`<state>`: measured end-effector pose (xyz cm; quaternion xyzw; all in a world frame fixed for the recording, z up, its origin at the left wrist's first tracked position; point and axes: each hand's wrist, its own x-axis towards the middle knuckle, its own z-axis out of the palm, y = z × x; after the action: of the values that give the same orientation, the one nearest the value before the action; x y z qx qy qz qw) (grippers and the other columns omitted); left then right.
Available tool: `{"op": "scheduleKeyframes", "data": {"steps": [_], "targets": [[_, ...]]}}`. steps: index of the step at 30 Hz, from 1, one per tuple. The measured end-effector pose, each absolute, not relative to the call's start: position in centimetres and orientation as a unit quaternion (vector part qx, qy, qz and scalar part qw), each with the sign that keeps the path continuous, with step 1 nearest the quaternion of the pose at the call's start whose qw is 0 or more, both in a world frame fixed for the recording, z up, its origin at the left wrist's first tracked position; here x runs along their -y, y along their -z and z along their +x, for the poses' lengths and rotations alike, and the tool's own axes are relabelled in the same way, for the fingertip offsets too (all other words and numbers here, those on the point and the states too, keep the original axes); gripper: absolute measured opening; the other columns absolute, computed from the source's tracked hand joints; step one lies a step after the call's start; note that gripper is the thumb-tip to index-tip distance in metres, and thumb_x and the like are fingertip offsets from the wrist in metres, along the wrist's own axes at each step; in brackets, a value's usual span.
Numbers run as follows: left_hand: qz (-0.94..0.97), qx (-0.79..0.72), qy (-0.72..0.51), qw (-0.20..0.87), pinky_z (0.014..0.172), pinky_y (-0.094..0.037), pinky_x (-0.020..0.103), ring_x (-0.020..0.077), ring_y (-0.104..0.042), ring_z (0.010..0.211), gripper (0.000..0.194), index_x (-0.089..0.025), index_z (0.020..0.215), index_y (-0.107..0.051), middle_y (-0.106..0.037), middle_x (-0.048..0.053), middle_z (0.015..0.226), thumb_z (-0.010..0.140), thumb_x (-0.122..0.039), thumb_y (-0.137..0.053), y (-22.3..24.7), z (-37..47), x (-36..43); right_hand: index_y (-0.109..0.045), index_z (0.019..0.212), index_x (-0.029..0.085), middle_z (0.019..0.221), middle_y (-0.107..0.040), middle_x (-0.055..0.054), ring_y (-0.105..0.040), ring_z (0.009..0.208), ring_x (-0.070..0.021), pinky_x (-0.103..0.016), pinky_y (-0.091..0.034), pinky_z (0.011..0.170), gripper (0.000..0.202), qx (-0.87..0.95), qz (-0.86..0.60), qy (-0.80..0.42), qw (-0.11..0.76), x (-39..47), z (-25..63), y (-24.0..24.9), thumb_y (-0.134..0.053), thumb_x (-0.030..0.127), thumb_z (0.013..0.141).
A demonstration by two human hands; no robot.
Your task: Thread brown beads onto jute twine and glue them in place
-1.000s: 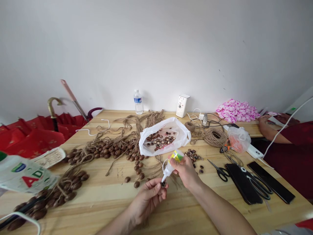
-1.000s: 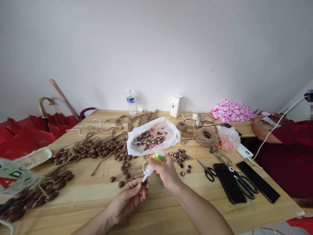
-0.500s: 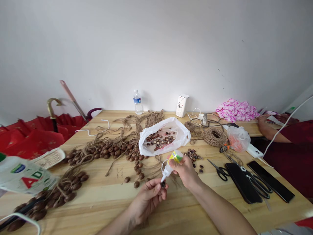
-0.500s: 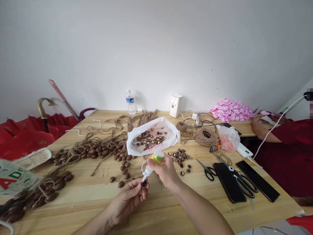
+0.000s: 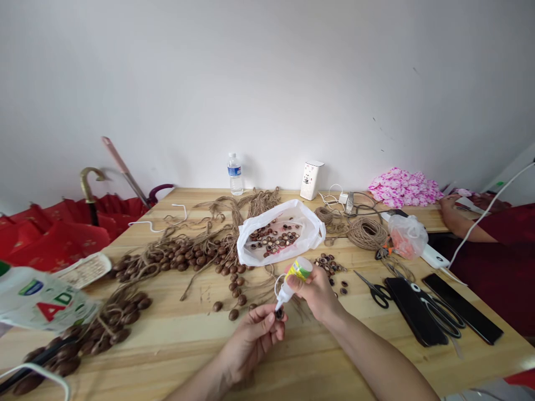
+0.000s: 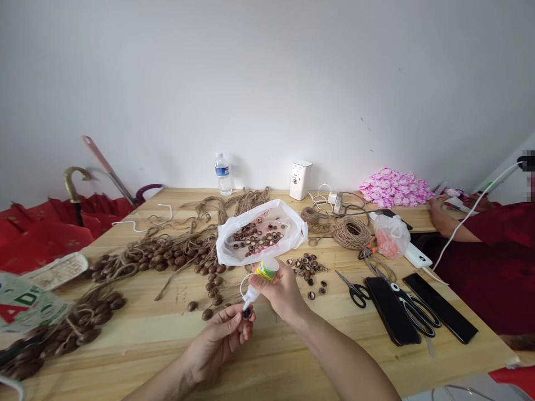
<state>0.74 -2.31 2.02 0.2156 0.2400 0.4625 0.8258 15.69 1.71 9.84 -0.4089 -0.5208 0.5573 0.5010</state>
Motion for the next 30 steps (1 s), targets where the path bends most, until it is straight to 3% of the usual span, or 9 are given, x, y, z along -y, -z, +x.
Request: {"op": "scheduleKeyframes", "data": {"steps": [11,30], "targets": [[0.218,-0.23,-0.464,0.827,0.061,-0.046,0.022,0.0102,-0.06,0.059,0.015,-0.011,0.084,-0.071,-0.071,0.008,0.08,0.07,-0.017,-0.072,-1.9,0.57,2.27,-0.062,0.08,0.015,0.059,-0.05,0.003,-0.038,0.05,-0.0078,-0.019,-0.03,0.046,0.03,0.537,-0.41,-0.545,0.497,-1.86,15.92,-9.84,-0.073,0.041,0.068],[0.191,-0.256,-0.461,0.828,0.065,-0.05,0.022,0.0101,-0.063,0.062,0.019,-0.012,0.081,-0.072,-0.073,0.008,0.08,0.062,-0.012,-0.077,-2.3,0.5,2.39,-0.061,0.083,0.016,0.068,-0.056,-0.001,-0.049,0.061,-0.0126,-0.022,-0.04,0.055,0.037,0.555,-0.391,-0.545,0.493,-1.2,15.87,-10.75,-0.074,0.045,0.065]]}}
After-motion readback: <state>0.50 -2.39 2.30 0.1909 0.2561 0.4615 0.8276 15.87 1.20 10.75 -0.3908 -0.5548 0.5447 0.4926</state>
